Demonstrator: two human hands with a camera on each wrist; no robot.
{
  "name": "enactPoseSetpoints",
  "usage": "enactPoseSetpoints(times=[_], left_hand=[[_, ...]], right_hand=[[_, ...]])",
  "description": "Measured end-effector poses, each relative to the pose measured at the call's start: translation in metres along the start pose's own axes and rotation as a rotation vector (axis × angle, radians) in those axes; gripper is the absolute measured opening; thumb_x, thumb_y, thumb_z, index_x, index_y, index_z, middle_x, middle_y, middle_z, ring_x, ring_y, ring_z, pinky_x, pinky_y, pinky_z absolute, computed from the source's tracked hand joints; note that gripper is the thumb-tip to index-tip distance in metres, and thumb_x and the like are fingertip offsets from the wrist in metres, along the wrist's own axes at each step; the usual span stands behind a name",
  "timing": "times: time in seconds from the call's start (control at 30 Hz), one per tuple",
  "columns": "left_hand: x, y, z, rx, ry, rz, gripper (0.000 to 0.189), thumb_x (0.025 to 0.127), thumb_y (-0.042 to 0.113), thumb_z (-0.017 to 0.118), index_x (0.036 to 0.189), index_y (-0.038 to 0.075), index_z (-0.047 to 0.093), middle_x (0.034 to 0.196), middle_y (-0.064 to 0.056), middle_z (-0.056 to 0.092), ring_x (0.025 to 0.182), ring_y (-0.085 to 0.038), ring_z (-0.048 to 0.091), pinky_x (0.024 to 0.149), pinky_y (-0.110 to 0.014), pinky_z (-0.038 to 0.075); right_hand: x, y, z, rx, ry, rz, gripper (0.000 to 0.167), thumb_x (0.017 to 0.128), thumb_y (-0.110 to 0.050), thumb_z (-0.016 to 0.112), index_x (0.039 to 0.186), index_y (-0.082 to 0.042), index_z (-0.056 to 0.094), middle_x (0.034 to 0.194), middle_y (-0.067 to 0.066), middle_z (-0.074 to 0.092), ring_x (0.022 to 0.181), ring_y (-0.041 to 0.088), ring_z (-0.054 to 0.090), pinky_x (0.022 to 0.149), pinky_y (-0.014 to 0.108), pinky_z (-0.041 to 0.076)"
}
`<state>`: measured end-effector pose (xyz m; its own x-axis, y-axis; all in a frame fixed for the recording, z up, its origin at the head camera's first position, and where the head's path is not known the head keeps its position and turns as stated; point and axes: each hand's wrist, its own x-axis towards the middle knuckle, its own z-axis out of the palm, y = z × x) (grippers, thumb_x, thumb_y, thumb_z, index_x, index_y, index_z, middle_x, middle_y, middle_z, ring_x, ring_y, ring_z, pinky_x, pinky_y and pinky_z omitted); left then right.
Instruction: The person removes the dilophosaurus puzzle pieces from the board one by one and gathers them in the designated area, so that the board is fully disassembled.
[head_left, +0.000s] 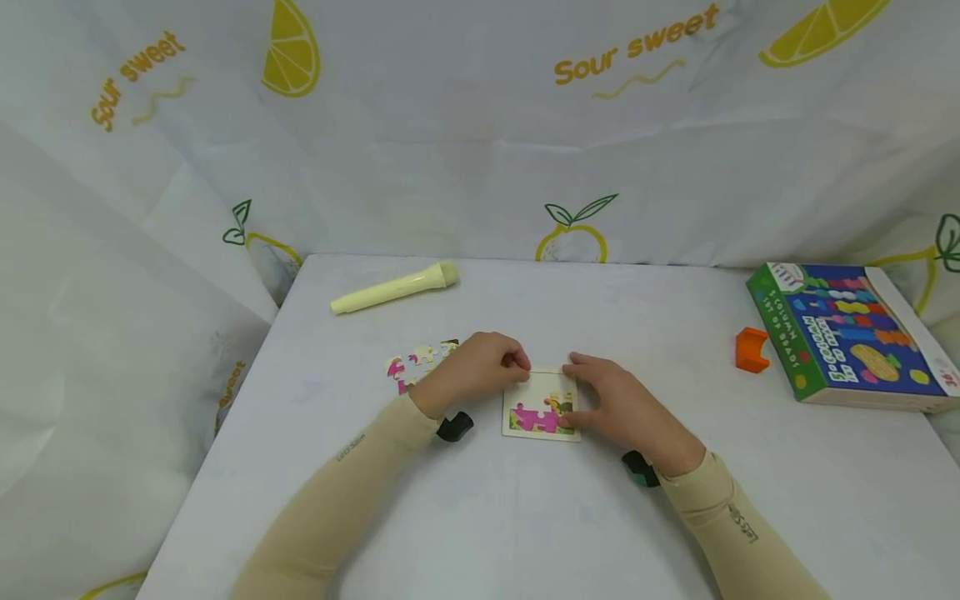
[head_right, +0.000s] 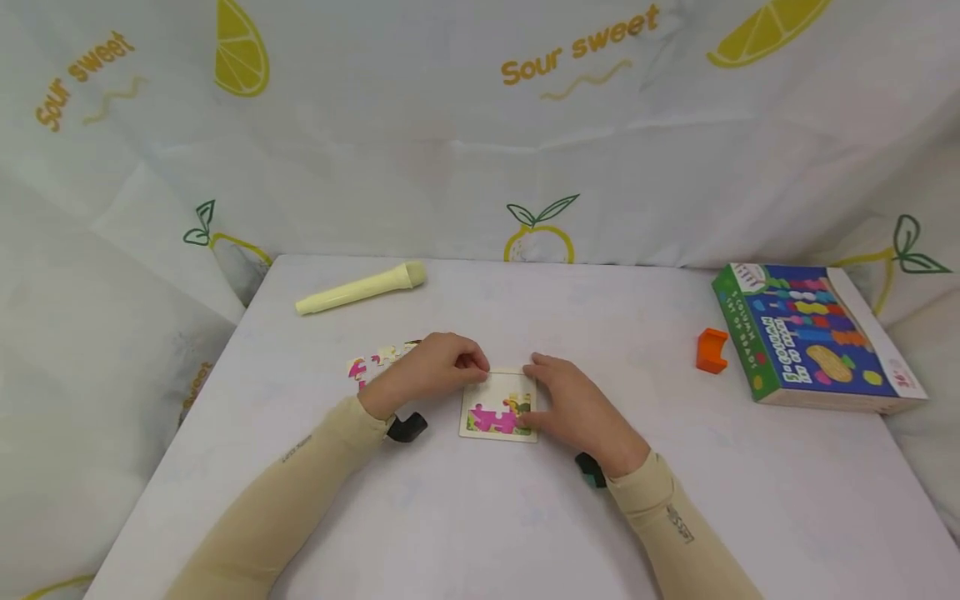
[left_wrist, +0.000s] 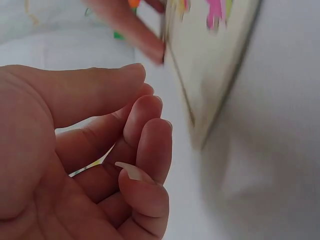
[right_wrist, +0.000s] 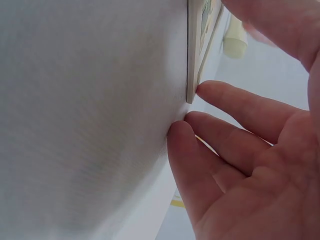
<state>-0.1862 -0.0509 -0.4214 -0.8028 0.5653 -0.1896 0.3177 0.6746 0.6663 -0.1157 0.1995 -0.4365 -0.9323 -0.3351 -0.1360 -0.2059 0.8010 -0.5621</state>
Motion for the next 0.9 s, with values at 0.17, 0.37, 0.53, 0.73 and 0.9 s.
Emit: enactPoseSetpoints(times=[0.17,0.37,0.53,0.73,0.9], left_hand=[[0.009,0.019,0.020,0.013,-0.088,0.048,0.006,0.101,0.023,0.075,0.102,0.018,0.078,0.086,0.009,0.071,0.077,-0.006,0.061,0.075,-0.022,0.051],[0.011,0.026,0.030,0.023,-0.127,0.035,0.013,0.096,0.027,0.083,0.100,0.016,0.077,0.082,0.010,0.071,0.075,-0.005,0.062,0.072,-0.021,0.051],[0.010,0.026,0.033,0.037,-0.139,0.014,0.016,0.095,0.029,0.084,0.101,0.016,0.076,0.083,0.009,0.070,0.071,-0.005,0.062,0.069,-0.021,0.050],[0.011,0.028,0.035,0.045,-0.133,0.013,0.016,0.095,0.027,0.084,0.102,0.015,0.076,0.085,0.009,0.070,0.067,-0.005,0.063,0.069,-0.021,0.050],[0.012,0.029,0.036,0.049,-0.127,0.010,0.015,0.096,0.026,0.084,0.102,0.015,0.075,0.084,0.008,0.071,0.065,-0.005,0.063,0.069,-0.021,0.050]], right_hand=[[0.001,0.001,0.001,0.006,0.003,-0.030,0.078,0.087,-0.028,0.093,0.149,0.004,0.060,0.164,0.026,0.049,0.153,0.050,0.045,0.122,0.065,0.040],[0.001,0.001,0.001,-0.001,0.013,-0.066,0.075,0.087,-0.025,0.092,0.148,0.006,0.060,0.162,0.028,0.051,0.152,0.051,0.046,0.122,0.065,0.040],[0.002,0.000,0.001,-0.006,0.006,-0.066,0.075,0.087,-0.024,0.092,0.148,0.006,0.060,0.163,0.028,0.050,0.152,0.051,0.046,0.122,0.065,0.040],[0.002,-0.001,0.000,-0.020,0.008,-0.053,0.076,0.087,-0.025,0.093,0.148,0.006,0.060,0.163,0.027,0.050,0.152,0.051,0.046,0.121,0.065,0.041],[0.002,-0.001,-0.002,-0.017,0.011,-0.046,0.076,0.087,-0.026,0.093,0.148,0.005,0.061,0.164,0.026,0.050,0.152,0.051,0.045,0.121,0.065,0.040]])
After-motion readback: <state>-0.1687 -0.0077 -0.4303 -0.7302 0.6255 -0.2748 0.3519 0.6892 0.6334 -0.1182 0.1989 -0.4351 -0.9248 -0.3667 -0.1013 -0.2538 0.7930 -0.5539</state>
